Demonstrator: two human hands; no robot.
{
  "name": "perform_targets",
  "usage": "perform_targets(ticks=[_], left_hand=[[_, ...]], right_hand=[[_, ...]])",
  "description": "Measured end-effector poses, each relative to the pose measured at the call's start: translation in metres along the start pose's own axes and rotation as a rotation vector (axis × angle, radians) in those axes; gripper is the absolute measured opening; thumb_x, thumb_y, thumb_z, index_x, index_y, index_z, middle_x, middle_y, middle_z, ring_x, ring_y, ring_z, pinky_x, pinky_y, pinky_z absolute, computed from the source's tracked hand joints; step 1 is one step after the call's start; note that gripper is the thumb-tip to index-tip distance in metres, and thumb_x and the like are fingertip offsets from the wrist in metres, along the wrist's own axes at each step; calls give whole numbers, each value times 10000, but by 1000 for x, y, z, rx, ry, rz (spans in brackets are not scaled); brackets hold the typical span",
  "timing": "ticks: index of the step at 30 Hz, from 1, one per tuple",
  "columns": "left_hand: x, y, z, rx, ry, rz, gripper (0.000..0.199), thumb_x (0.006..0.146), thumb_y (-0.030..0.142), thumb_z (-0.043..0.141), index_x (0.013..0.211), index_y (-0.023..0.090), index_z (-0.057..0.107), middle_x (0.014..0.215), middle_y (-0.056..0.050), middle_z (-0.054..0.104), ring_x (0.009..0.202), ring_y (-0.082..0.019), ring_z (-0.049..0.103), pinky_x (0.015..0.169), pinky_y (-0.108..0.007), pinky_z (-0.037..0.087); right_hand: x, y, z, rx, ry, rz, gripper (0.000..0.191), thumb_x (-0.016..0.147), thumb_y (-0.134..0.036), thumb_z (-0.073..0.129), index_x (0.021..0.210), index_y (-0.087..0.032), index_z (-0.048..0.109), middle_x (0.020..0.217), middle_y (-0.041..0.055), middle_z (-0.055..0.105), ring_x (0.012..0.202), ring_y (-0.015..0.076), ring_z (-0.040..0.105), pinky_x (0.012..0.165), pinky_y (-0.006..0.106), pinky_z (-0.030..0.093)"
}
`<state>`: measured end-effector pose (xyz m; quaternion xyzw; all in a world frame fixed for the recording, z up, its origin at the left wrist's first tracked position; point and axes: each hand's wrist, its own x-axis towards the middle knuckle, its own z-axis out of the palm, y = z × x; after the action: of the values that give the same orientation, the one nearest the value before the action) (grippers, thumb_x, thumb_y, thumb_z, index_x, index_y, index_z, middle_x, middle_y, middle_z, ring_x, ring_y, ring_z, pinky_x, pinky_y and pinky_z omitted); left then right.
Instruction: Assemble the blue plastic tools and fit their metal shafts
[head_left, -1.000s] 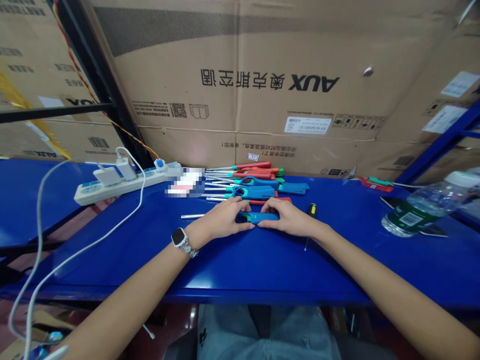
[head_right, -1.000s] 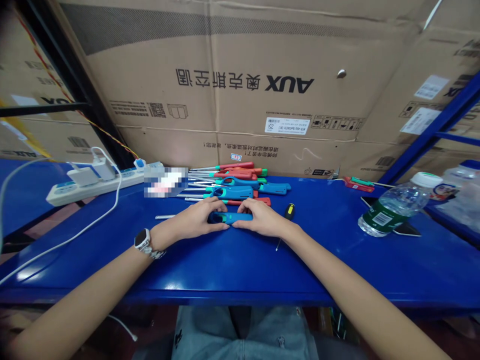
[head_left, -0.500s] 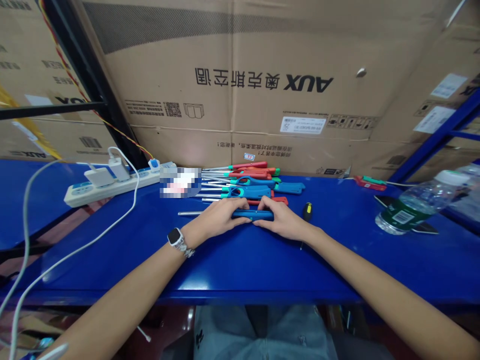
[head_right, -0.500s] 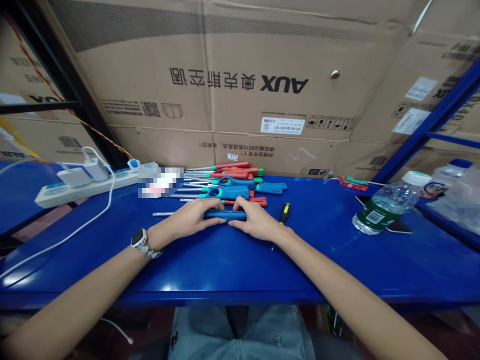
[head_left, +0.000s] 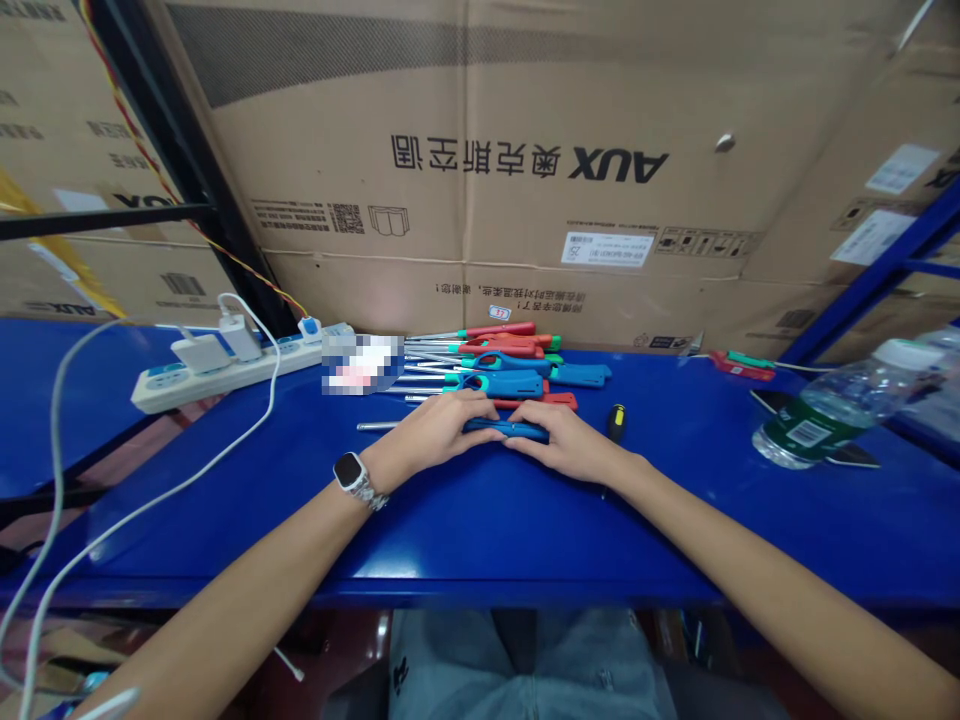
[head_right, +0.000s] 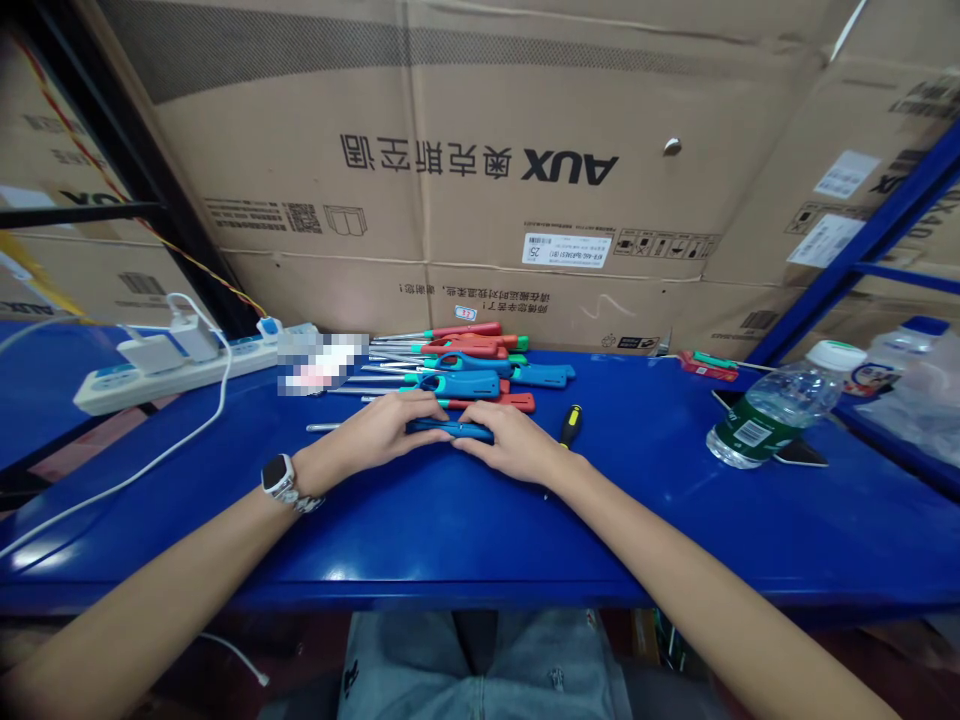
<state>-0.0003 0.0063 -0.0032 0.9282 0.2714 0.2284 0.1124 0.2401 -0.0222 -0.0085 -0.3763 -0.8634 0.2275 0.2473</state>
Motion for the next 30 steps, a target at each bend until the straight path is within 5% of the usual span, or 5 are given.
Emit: perform_targets(ticks=[30], left_hand=[[-3,-16,-24,74,-90,-86,170,896,255,779,1046,181,755,989,-66,744,874,-204,679,824,-331,510]], right_hand=[[-4,1,-4,-164,17,3,172,1006,-344,605,916,-199,580,863,43,691,745,192,631,682,298,425]])
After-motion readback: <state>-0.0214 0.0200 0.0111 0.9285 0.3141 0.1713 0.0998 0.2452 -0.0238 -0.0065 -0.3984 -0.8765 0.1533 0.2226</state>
